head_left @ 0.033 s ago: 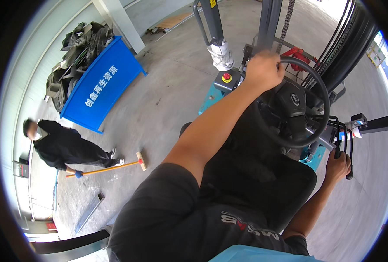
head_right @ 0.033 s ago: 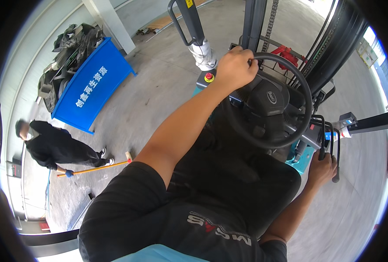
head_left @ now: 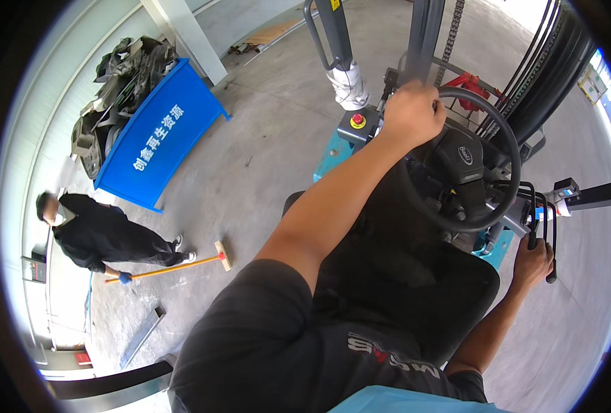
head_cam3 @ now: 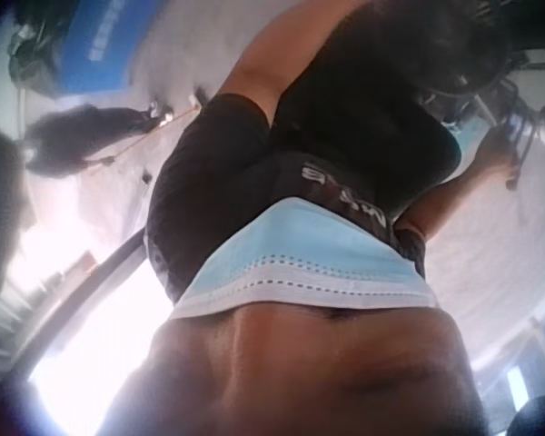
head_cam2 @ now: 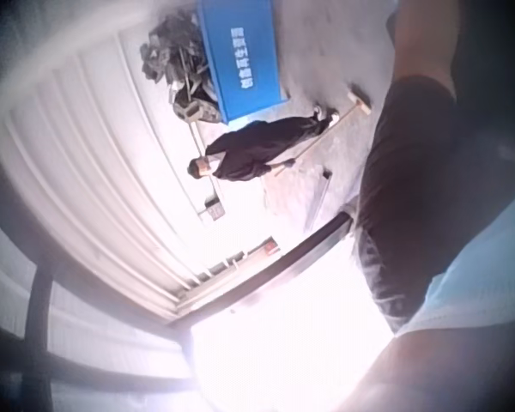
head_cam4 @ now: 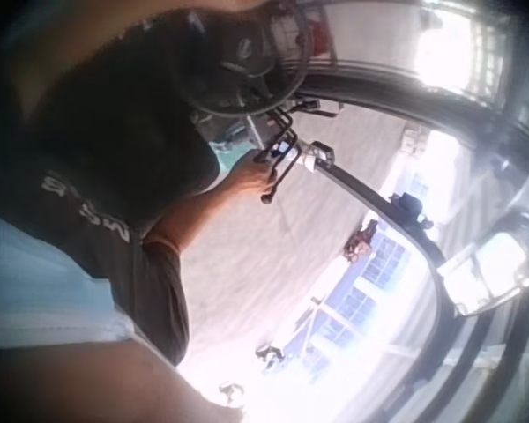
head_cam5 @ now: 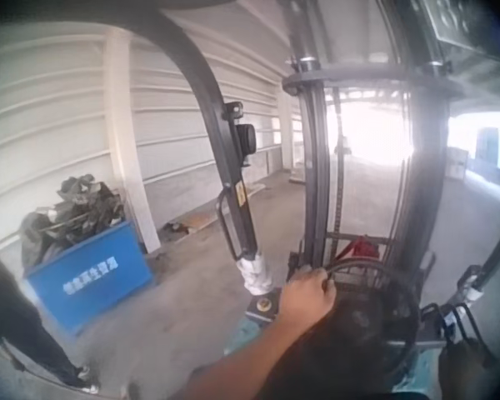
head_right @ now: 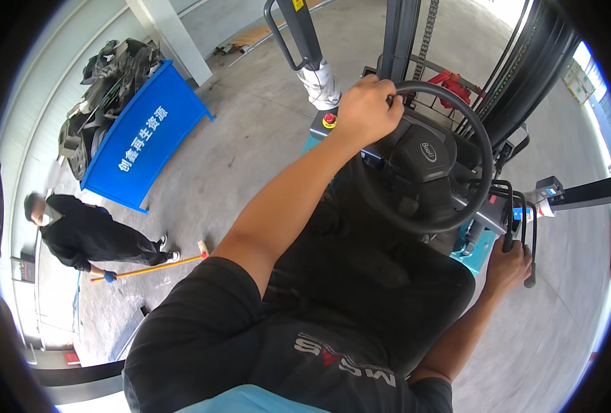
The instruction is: The person operates a forklift, driving it from an indoor workshop area to an outdoor yard and back. They maneuver the vehicle around parked cars and other equipment, then position the forks under a red utility cart and lift it slightly.
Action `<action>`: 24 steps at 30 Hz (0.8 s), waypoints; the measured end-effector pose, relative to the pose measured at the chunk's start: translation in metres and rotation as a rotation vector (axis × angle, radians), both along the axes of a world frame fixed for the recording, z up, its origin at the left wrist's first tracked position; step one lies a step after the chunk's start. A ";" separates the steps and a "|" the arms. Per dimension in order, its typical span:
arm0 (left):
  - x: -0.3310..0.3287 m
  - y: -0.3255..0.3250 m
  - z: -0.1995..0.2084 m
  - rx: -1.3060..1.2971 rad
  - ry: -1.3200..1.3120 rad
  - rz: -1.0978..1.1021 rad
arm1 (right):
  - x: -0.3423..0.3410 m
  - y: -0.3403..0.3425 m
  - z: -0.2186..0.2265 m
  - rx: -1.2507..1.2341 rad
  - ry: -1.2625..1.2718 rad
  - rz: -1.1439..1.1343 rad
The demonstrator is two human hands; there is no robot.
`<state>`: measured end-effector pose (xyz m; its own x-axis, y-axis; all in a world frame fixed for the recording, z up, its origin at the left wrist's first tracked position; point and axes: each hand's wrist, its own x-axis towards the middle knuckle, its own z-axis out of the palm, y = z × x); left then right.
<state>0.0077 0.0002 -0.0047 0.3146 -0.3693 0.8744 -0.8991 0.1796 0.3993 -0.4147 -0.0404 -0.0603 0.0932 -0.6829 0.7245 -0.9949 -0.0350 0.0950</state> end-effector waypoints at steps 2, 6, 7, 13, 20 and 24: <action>0.002 0.009 -0.008 -0.004 0.010 0.018 | 0.007 -0.008 0.004 0.010 0.018 0.005; -0.034 0.055 -0.023 0.032 0.042 -0.009 | -0.003 -0.002 0.013 0.019 0.034 -0.002; -0.049 0.065 -0.024 0.053 0.048 -0.011 | -0.005 -0.001 0.015 0.014 0.028 -0.003; -0.113 0.082 -0.023 0.106 -0.013 -0.096 | -0.012 -0.009 0.023 -0.012 -0.023 0.012; -0.148 0.043 -0.016 0.150 -0.063 -0.164 | -0.024 -0.046 0.038 0.068 -0.077 0.093; -0.160 0.028 0.007 0.239 -0.125 -0.133 | -0.022 -0.053 0.053 0.106 -0.087 0.068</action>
<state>-0.1522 0.0284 0.0023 0.1453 -0.5999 0.7867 -0.9186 0.2136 0.3325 -0.4370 -0.0933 -0.0072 0.0826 -0.7503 0.6559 -0.9941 -0.1084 0.0012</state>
